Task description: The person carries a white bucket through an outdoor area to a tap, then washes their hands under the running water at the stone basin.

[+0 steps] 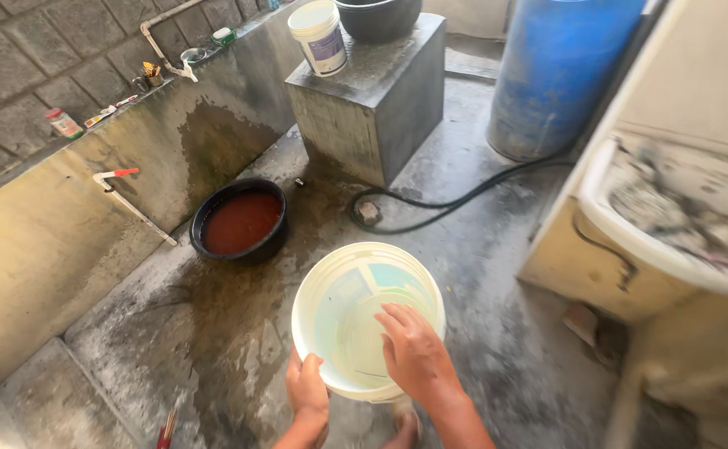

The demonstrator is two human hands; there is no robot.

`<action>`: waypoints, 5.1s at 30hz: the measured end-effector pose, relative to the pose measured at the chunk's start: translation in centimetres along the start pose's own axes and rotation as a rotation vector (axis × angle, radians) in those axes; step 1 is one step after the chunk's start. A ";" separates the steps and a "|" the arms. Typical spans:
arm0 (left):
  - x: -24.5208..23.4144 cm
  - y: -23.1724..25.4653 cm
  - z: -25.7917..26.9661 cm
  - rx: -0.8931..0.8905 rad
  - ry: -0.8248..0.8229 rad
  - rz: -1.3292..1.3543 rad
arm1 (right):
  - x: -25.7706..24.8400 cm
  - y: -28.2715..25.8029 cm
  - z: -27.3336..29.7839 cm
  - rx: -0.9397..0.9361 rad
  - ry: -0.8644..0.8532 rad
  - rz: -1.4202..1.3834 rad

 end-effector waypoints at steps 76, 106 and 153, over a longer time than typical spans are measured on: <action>13.3 -28.0 -140.4 -0.647 0.423 -0.686 | 121.0 46.2 -116.6 -0.114 -0.856 0.573; 18.5 19.8 -150.4 0.414 1.282 0.239 | 119.7 23.7 -117.1 1.492 -0.761 -0.889; 20.9 -9.6 -148.1 -0.578 0.653 0.987 | 117.7 31.6 -116.2 1.586 -0.708 -0.572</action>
Point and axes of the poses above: each hand's wrist, its own z-axis away from the middle knuckle, its own x-axis out of the palm, y = z × x, the point moved 8 cm from there along -z, towards the middle knuckle, and after that the axes turned 11 degrees about x, right-handed, at the moved point
